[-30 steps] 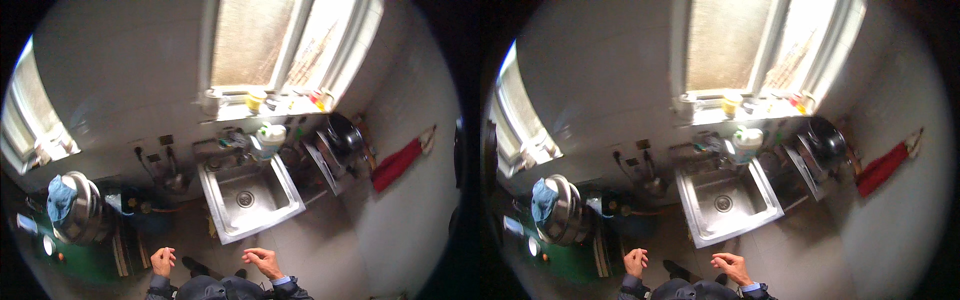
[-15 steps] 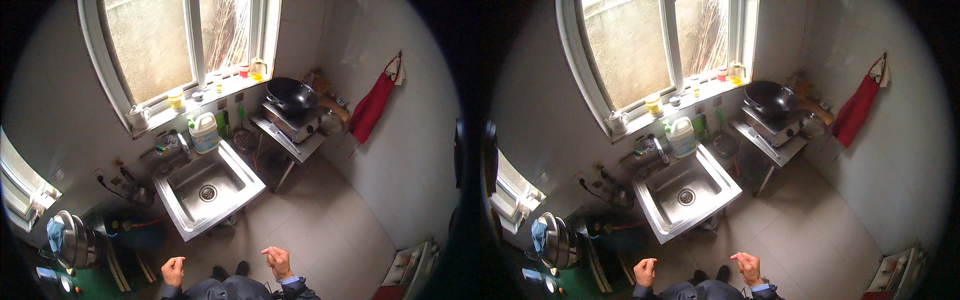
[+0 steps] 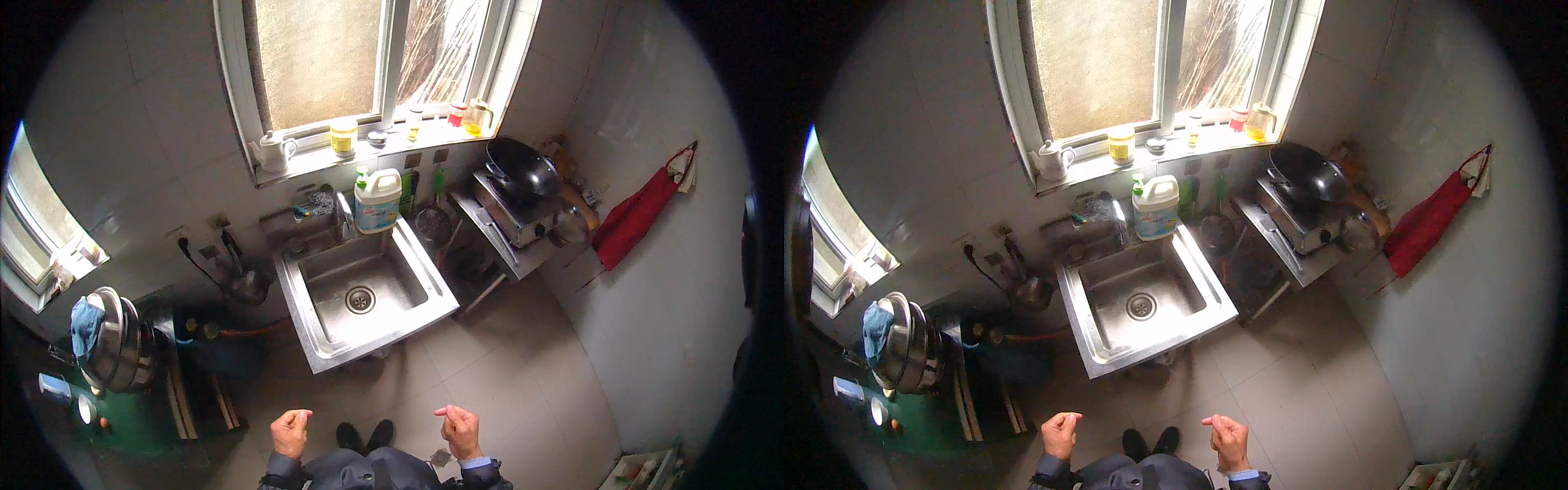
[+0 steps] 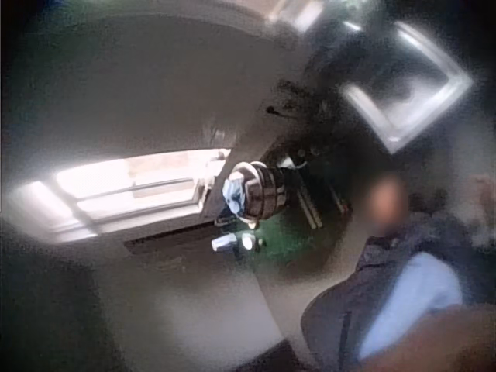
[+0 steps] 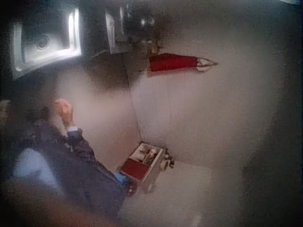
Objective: The person washes a black wok with a spatula and cloth, dries it, and places it on the stove. Then they retrieve a potato from the refrigerator and wash it under running water in the sink.
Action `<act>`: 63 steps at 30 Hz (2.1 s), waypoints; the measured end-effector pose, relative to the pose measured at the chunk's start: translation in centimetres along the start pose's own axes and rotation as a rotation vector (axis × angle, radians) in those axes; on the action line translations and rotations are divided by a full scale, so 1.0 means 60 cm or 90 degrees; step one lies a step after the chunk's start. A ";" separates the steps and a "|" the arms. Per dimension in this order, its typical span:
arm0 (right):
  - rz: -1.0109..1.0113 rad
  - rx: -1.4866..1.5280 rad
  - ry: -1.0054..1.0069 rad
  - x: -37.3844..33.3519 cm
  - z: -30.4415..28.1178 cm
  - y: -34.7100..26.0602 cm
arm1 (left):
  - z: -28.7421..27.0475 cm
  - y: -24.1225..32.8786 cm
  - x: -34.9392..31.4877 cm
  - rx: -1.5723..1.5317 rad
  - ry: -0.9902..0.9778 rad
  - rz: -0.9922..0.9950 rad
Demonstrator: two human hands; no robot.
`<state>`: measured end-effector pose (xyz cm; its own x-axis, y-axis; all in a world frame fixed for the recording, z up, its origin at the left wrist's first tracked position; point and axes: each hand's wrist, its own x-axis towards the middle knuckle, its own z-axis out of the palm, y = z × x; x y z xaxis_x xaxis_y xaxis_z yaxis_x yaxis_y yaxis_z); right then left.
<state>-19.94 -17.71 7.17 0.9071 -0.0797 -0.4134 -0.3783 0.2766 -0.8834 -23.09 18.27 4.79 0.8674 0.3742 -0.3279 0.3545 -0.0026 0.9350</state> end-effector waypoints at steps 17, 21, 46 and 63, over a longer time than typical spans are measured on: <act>-0.102 -0.152 -0.024 0.202 -0.169 -0.135 | 0.216 0.030 0.098 -0.044 0.008 -0.021; -0.075 -0.127 0.000 0.265 -0.283 -0.187 | 0.359 0.060 0.107 -0.022 -0.015 -0.004; 0.011 -0.259 -0.217 0.614 -0.346 -0.380 | 0.612 0.136 0.198 -0.081 0.150 -0.006; -0.053 -0.434 -0.232 0.758 -0.516 -0.483 | 0.773 0.101 0.069 -0.116 0.278 -0.067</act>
<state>26.53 -59.00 7.14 0.8966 0.2780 -0.3448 -0.2288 -0.3760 -0.8979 -1.18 -23.21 2.85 0.5887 0.7178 -0.3718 0.3319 0.2048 0.9208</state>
